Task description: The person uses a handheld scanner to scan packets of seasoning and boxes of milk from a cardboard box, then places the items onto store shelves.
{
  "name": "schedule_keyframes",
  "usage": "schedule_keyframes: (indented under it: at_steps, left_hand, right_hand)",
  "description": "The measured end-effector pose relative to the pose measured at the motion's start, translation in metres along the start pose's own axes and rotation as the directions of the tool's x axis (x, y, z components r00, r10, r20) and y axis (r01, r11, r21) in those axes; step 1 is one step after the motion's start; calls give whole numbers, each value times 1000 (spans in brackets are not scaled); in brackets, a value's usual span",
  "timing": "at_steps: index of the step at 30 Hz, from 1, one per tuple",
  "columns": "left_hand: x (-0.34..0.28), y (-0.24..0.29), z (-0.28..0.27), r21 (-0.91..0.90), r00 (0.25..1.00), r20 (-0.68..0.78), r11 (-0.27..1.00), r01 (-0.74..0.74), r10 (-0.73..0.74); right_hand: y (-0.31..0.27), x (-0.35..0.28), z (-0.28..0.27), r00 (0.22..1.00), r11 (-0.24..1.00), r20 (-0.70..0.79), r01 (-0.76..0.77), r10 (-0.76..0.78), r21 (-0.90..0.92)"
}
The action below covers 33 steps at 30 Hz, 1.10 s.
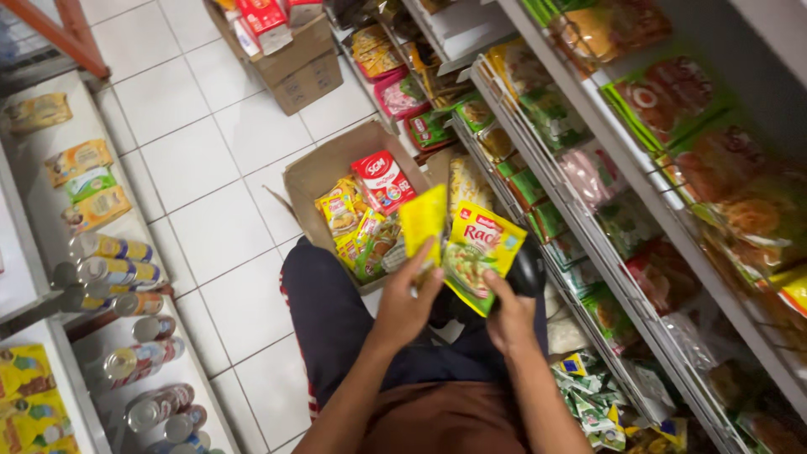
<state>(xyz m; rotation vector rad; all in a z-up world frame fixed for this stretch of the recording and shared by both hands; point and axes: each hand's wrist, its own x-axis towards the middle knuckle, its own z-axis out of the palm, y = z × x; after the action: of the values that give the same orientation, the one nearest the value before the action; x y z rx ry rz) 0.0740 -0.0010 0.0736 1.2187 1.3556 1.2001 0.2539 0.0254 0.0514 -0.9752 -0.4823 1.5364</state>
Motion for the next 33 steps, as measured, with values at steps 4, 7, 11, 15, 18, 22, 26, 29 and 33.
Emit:
schedule_keyframes:
  at_steps: [4, 7, 11, 15, 18, 22, 26, 29, 33]
  left_hand:
    - [12, 10, -3, -46, 999, -38, 998, -35, 33]
    - [19, 11, 11, -47, 998, 24, 998, 53, -51]
    - [28, 13, 36, -170, 998, -38, 984, 52, -59]
    - [35, 18, 48, -223, 985, -137, 972, 68, -100]
    - [37, 23, 56, -351, 991, -87, 934, 68, -105]
    - [40, 33, 79, -601, 984, 42, 782, 163, -172]
    - [42, 52, 110, -655, 993, 65, 747, 116, -97]
    - [39, 72, 133, -643, 988, 141, 753, 140, -63]
    - [34, 104, 150, -422, 939, 255, 900, -109, 233]
  right_hand:
    - [-16, 7, -41, 978, 974, 29, -208, 206, 93]
    - [-18, 8, -61, 948, 945, 38, -318, 315, 77]
    - [-20, -3, -58, 966, 966, -15, -257, 257, 21]
    - [-36, -27, -42, 977, 936, 72, 211, -199, -280]
    - [-59, -42, -42, 941, 746, 56, 299, -333, -594]
    - [-80, -53, -56, 921, 711, -28, 279, -388, -645]
    - [-98, -70, -72, 878, 669, -94, 285, -470, -687]
    - [-110, -88, -82, 816, 635, -108, 351, -568, -688]
    - [-129, -117, -93, 700, 657, -248, 403, -670, -637]
